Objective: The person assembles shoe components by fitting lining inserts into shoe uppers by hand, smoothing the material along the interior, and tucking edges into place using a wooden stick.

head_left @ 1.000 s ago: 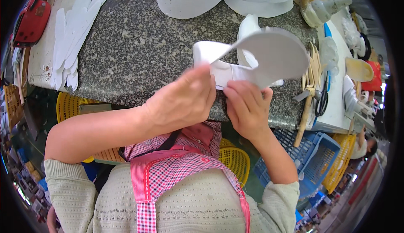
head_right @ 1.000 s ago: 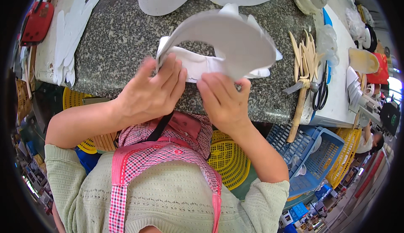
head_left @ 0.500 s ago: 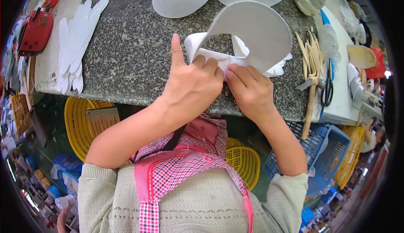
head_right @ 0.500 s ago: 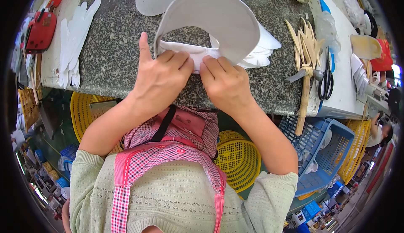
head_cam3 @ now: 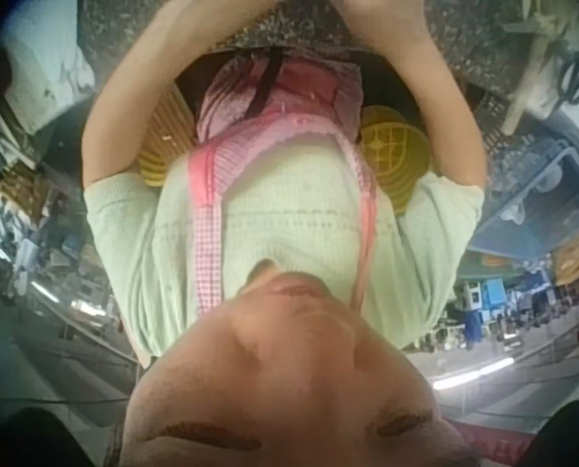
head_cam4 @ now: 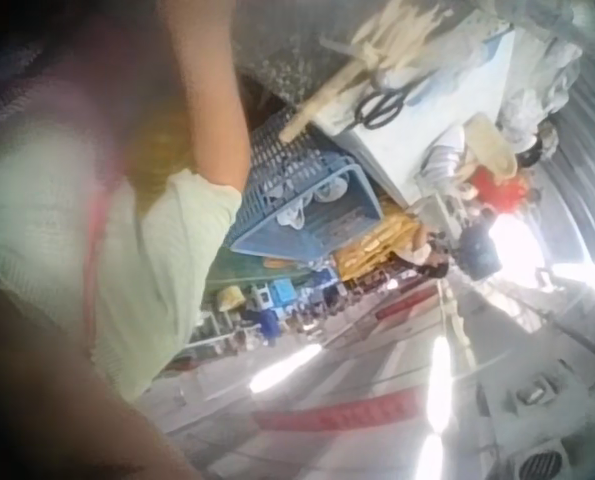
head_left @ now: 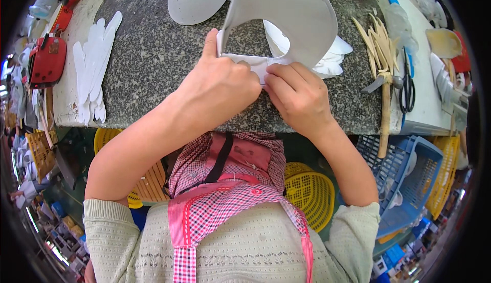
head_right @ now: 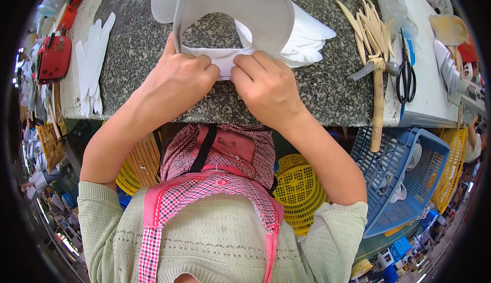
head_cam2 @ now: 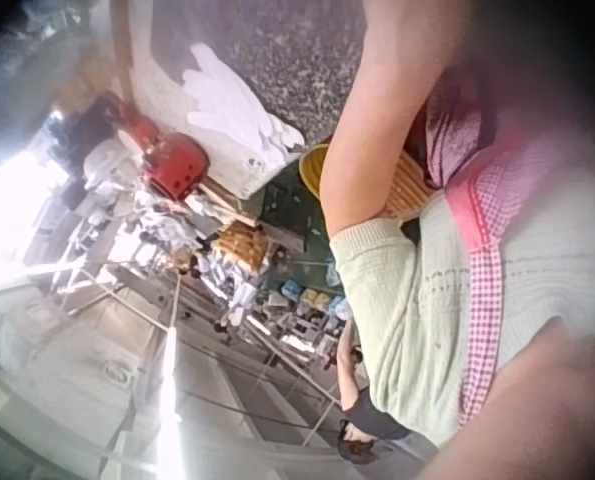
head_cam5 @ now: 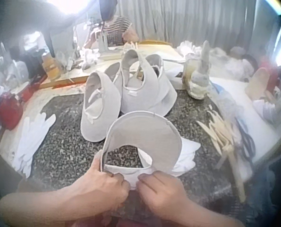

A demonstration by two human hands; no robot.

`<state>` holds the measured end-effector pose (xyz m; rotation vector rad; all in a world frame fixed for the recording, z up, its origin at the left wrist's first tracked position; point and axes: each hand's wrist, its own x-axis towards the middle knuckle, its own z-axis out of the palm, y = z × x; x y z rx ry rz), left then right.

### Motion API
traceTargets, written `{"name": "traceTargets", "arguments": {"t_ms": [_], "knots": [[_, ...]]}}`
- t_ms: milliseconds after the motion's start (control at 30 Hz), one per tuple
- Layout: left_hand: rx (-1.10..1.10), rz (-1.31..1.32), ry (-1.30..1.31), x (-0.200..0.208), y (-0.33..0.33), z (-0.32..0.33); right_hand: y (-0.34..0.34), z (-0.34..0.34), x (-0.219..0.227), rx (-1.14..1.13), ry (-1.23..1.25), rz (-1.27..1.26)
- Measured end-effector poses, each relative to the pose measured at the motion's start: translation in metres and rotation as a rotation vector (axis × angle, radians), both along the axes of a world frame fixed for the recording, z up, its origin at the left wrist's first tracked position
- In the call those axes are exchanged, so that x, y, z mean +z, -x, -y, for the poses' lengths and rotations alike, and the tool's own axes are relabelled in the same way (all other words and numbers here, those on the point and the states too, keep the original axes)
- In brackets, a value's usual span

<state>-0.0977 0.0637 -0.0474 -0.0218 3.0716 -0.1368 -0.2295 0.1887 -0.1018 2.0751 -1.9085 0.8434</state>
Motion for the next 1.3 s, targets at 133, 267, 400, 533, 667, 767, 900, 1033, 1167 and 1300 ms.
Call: {"name": "traceTargets", "arguments": {"t_ms": [133, 267, 400, 533, 667, 767, 900, 1033, 1167, 1300], "knots": [[0.086, -0.207, -0.166, -0.009, -0.002, 0.007, -0.02, -0.01, -0.002, -0.074, 0.062, 0.046], [0.258, -0.269, -0.352, -0.014, 0.0, 0.01, -0.026, -0.013, -0.015, -0.155, 0.09, -0.034], [0.358, -0.231, -0.282, -0.013, 0.003, 0.002, -0.027, -0.011, -0.008, -0.212, 0.089, -0.03], [0.303, -0.22, -0.3, -0.009, 0.004, 0.007, -0.02, -0.009, -0.015, -0.207, 0.093, 0.068], [0.314, -0.127, -0.358, -0.004, 0.006, 0.007, -0.02, -0.008, -0.017, -0.197, 0.121, 0.069], [0.317, -0.129, -0.366, -0.003, 0.007, 0.007, -0.02, -0.01, -0.017, -0.189, 0.131, 0.062], [0.352, -0.101, -0.412, 0.003, 0.01, 0.008, -0.02, -0.01, -0.014, -0.204, 0.121, 0.076], [0.367, -0.088, -0.38, 0.003, 0.013, 0.001, -0.016, -0.011, -0.015, -0.185, 0.129, 0.185], [0.243, -0.219, -0.143, -0.008, 0.013, -0.008, -0.016, -0.01, -0.015, -0.173, 0.137, 0.182], [0.232, -0.368, -0.091, -0.015, 0.011, -0.002, -0.018, -0.012, -0.016, -0.215, 0.063, 0.045]]}}
